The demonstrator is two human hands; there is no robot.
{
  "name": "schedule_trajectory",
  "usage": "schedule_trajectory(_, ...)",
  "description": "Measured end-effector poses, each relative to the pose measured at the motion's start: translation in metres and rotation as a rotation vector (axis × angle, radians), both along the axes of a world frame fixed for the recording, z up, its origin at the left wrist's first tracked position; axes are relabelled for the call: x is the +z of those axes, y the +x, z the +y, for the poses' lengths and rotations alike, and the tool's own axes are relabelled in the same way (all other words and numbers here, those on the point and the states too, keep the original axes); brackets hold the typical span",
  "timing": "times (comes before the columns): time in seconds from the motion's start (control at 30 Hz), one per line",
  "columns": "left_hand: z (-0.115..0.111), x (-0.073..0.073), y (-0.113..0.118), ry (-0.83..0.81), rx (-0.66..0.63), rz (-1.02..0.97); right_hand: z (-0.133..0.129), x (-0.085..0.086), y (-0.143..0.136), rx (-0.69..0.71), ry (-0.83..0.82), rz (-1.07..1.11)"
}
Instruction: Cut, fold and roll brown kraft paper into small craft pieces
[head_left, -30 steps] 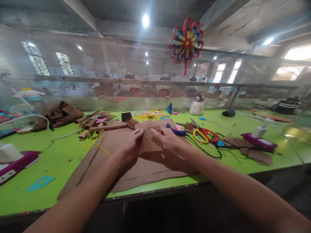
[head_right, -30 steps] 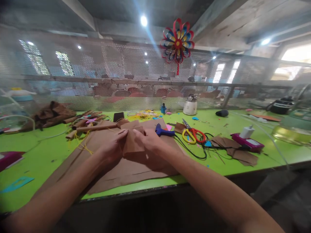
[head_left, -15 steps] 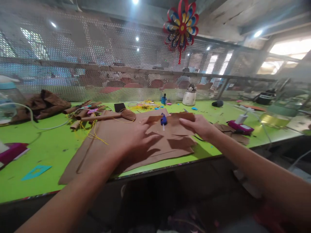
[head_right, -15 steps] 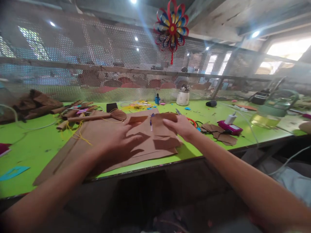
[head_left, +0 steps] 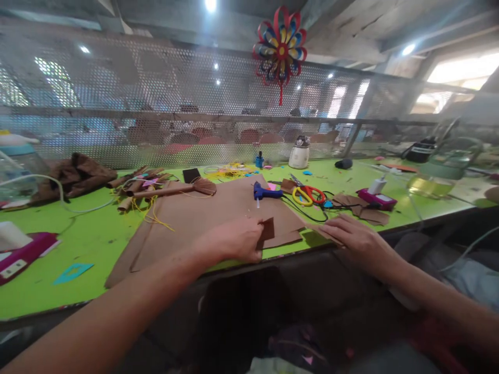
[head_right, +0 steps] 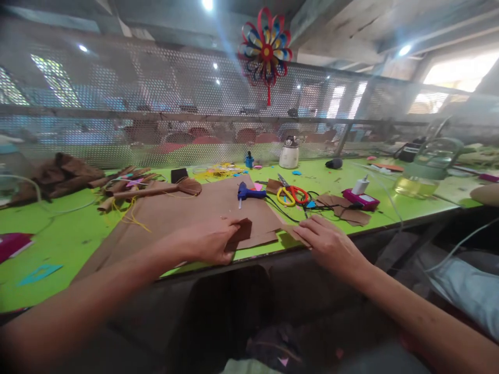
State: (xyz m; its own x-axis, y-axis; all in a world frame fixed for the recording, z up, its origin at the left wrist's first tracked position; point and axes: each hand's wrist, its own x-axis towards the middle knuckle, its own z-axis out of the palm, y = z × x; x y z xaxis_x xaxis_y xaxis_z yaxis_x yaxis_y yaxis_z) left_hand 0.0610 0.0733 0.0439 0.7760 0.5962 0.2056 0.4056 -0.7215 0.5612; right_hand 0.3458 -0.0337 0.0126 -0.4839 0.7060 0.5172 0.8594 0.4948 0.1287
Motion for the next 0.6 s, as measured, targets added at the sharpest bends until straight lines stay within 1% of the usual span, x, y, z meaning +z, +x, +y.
schedule_trajectory(0.07,-0.002,0.0,0.004,0.116,-0.025,0.082,-0.005,-0.002,0.006,0.036,-0.051,-0.075)
schedule_trajectory(0.2,-0.005,-0.009,0.012,0.206,-0.018,0.17,-0.009,-0.006,0.012,0.092,-0.081,-0.177)
schedule_trajectory(0.3,-0.005,-0.018,0.017,0.272,0.017,0.218,-0.002,-0.009,0.007,0.137,-0.086,-0.19)
schedule_trajectory(0.4,-0.002,-0.021,0.019,0.304,0.061,0.239,0.012,-0.011,-0.003,0.186,-0.085,-0.16)
schedule_trajectory(0.47,0.001,-0.019,0.018,0.315,0.073,0.209,0.02,-0.011,-0.011,0.208,-0.097,-0.132)
schedule_trajectory(0.6,0.006,-0.013,0.014,0.253,0.103,0.031,0.03,-0.008,-0.029,0.241,-0.124,-0.091)
